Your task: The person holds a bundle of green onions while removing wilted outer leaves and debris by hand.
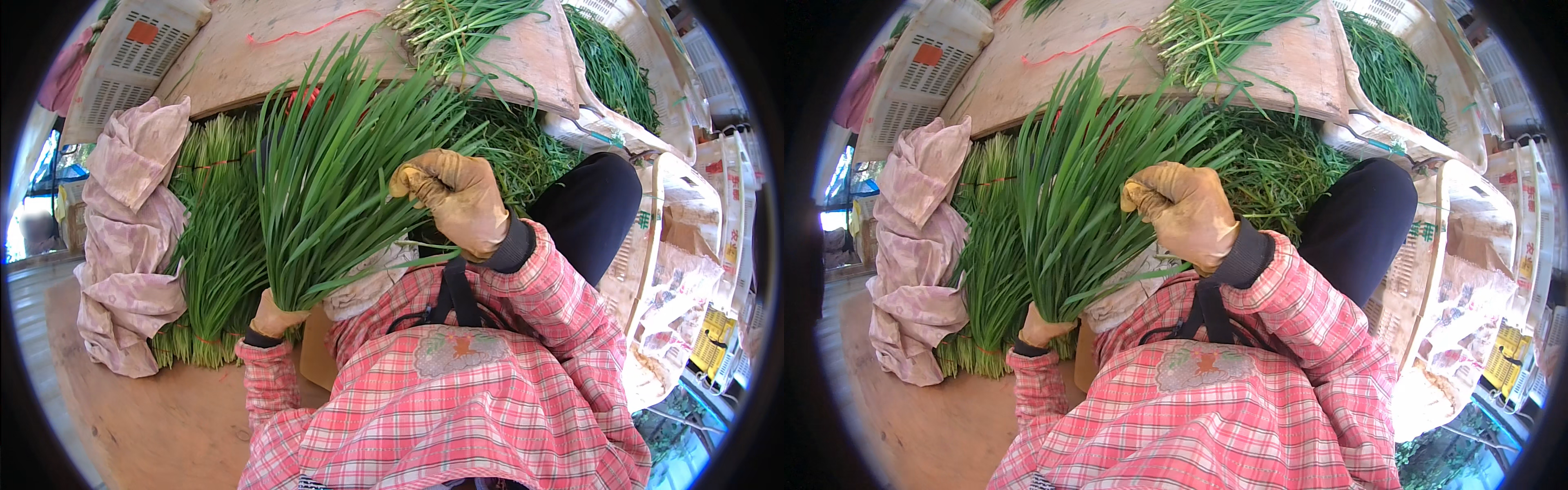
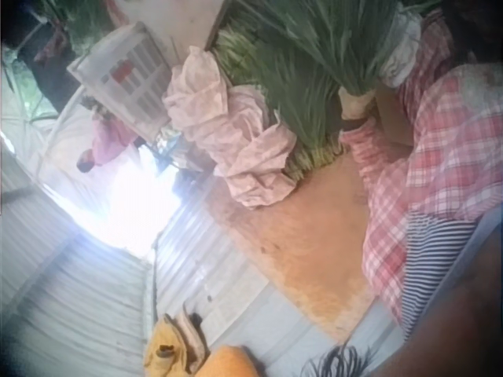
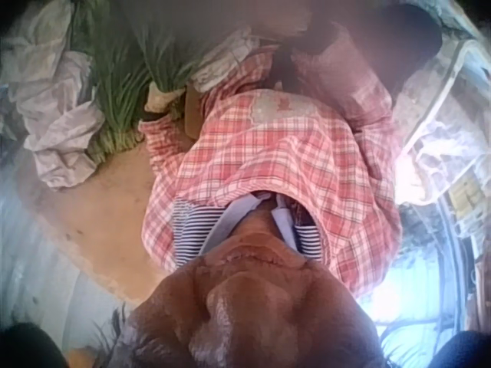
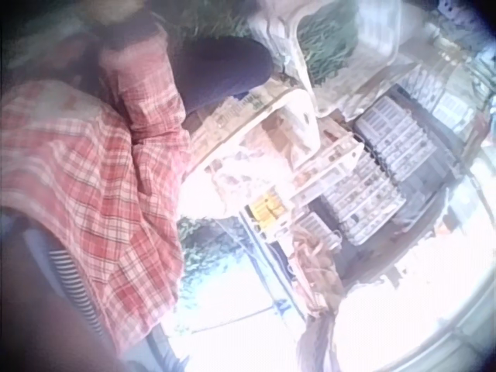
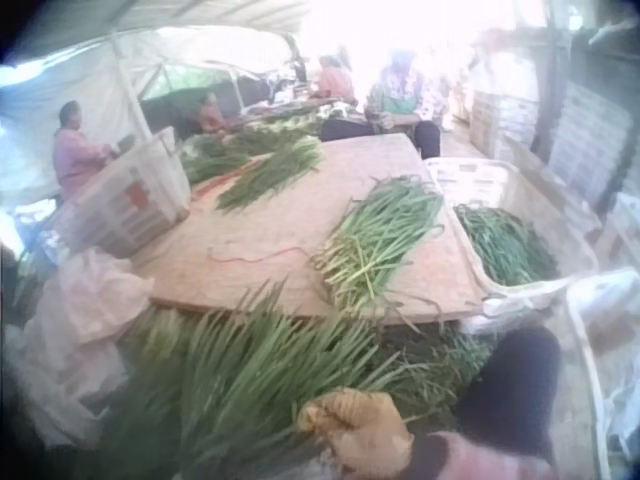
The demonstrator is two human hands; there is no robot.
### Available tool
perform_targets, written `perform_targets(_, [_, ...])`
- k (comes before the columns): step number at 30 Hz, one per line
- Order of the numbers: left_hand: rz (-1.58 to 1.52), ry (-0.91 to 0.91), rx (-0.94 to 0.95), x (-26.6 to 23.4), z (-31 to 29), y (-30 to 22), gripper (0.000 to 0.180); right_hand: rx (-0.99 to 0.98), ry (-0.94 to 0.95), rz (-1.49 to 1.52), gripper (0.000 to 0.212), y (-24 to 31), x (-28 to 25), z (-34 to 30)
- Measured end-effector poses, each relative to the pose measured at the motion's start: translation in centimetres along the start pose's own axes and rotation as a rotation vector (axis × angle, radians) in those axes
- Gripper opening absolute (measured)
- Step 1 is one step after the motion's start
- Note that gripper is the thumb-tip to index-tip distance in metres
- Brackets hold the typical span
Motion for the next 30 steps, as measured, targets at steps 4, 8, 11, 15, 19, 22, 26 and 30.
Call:
perform_targets(4, [-0.207, -0.035, -0.027, 0.2, 0.1, -2.1, 0.03, -0.033, -0.245, 0.058, 0.006, 0.6, -2.5, 1.4])
perform_targets(8, [-0.153, -0.035, -0.059, 0.1, 0.0, -1.6, 0.031, -0.444, -0.268, -0.671, 0.012, 1.4, -6.3, 4.7])
perform_targets(11, [-0.014, -0.056, -0.061, 0.4, -0.1, -0.8, 0.032, -0.534, -0.141, -1.04, 0.018, 0.7, -5.9, 7.0])
perform_targets(15, [0.072, -0.047, -0.055, 0.0, -0.2, -2.6, 0.028, -0.576, 0.134, -0.779, 0.023, -2.7, -2.1, 8.6])
perform_targets(19, [0.166, -0.13, 0.046, -1.0, -1.0, -3.7, 0.027, -0.541, 0.135, -0.492, 0.012, -6.3, -0.6, 6.7])
perform_targets(22, [-0.161, -0.213, 0.022, -2.0, -1.0, -4.5, 0.031, -0.279, -0.206, -0.372, 0.012, -0.3, -1.5, 3.1])
perform_targets(26, [0.319, -0.511, 0.319, -3.5, -0.4, -5.6, 0.047, -0.073, -0.303, -0.057, 0.011, 0.5, -9.4, 3.1])
perform_targets(30, [0.924, -0.622, 0.382, -2.5, 0.2, -6.5, 0.048, 0.128, -0.131, -0.366, 0.018, -0.4, -13.2, -0.5])
Point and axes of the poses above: each hand's wrist, its own z-axis towards the middle knuckle, its own x-axis out of the palm, y = z × x, the point moved 3 cm from there along z, towards the middle knuckle, and after that the axes turned 8 degrees about -z, right-handed, at the moved point
